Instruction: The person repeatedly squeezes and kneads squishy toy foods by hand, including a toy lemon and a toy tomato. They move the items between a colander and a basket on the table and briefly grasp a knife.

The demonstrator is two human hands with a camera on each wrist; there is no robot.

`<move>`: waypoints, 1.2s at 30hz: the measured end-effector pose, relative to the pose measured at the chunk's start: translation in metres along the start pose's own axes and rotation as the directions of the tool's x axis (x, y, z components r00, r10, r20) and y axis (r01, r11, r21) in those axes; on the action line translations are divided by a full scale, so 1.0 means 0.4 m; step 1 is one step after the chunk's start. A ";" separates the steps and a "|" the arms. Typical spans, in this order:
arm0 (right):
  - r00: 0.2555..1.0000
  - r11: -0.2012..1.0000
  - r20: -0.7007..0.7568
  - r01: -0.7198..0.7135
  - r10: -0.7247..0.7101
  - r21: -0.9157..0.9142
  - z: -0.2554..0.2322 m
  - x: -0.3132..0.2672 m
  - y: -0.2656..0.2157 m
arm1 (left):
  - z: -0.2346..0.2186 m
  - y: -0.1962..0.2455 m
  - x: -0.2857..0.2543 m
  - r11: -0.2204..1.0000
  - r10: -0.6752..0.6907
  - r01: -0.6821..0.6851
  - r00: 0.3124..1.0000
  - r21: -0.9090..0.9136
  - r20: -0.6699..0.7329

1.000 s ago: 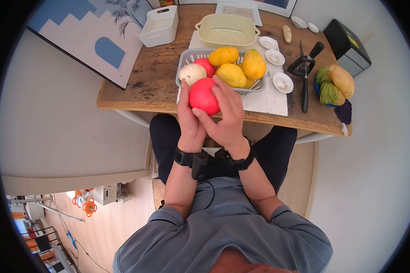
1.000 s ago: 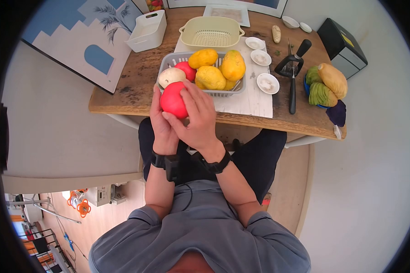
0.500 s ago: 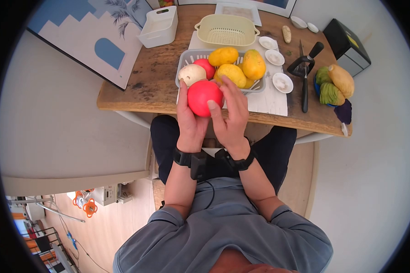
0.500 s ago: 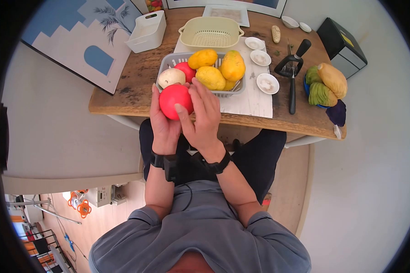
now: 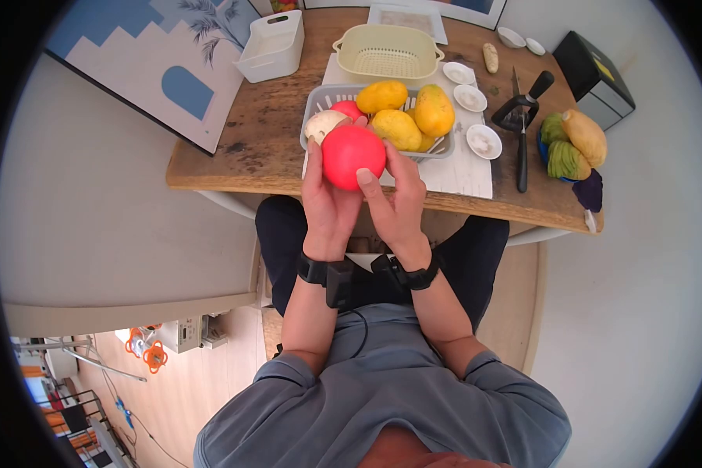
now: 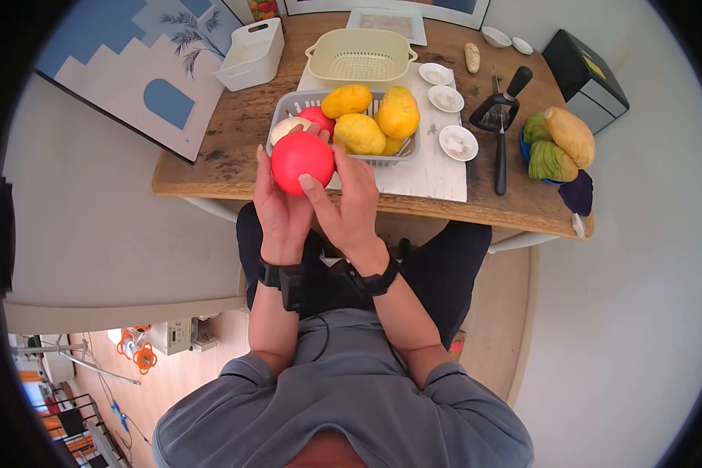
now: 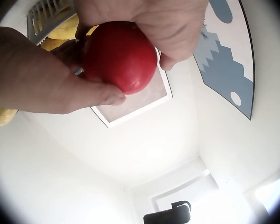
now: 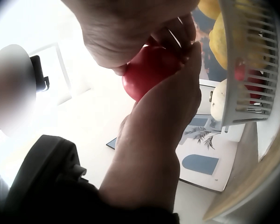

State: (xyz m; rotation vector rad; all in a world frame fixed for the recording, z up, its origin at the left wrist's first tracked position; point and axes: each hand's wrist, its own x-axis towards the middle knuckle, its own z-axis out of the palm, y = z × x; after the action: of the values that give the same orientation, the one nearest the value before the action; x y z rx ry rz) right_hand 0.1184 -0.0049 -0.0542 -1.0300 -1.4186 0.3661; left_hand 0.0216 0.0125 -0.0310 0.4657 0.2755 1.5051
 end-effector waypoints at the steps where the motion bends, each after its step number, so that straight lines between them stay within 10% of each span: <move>1: 1.000 0.999 0.016 0.014 -0.013 -0.046 -0.002 0.002 -0.006 | 0.000 -0.001 0.000 1.000 0.006 -0.006 1.000 0.009 0.005; 11: 0.995 0.972 0.015 0.097 -0.096 -0.215 -0.006 0.010 -0.010 | -0.036 0.004 0.010 0.996 -0.082 0.086 0.993 0.040 -0.085; 16: 0.934 0.907 0.083 0.357 -0.348 -0.225 0.003 0.025 -0.039 | -0.032 0.012 -0.002 0.991 -0.118 0.128 0.972 0.037 -0.204; 20: 0.941 0.923 0.135 0.332 -0.311 -0.195 0.007 0.018 -0.017 | -0.032 0.014 -0.003 0.987 -0.071 0.099 0.976 0.128 -0.208; 25: 0.992 0.970 0.035 -0.126 0.121 0.207 -0.002 -0.001 -0.006 | -0.003 0.011 -0.009 0.987 -0.046 0.055 0.997 0.151 -0.059; 36: 1.000 0.995 -0.001 0.015 -0.016 -0.094 -0.004 0.002 -0.024 | -0.031 0.000 -0.005 0.985 -0.103 0.119 0.986 0.127 -0.129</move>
State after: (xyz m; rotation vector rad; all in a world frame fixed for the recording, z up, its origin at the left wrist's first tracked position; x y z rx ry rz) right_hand 0.1165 -0.0100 -0.0462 -1.0947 -1.4528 0.2889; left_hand 0.0157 0.0121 -0.0422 0.4580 0.4935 1.4131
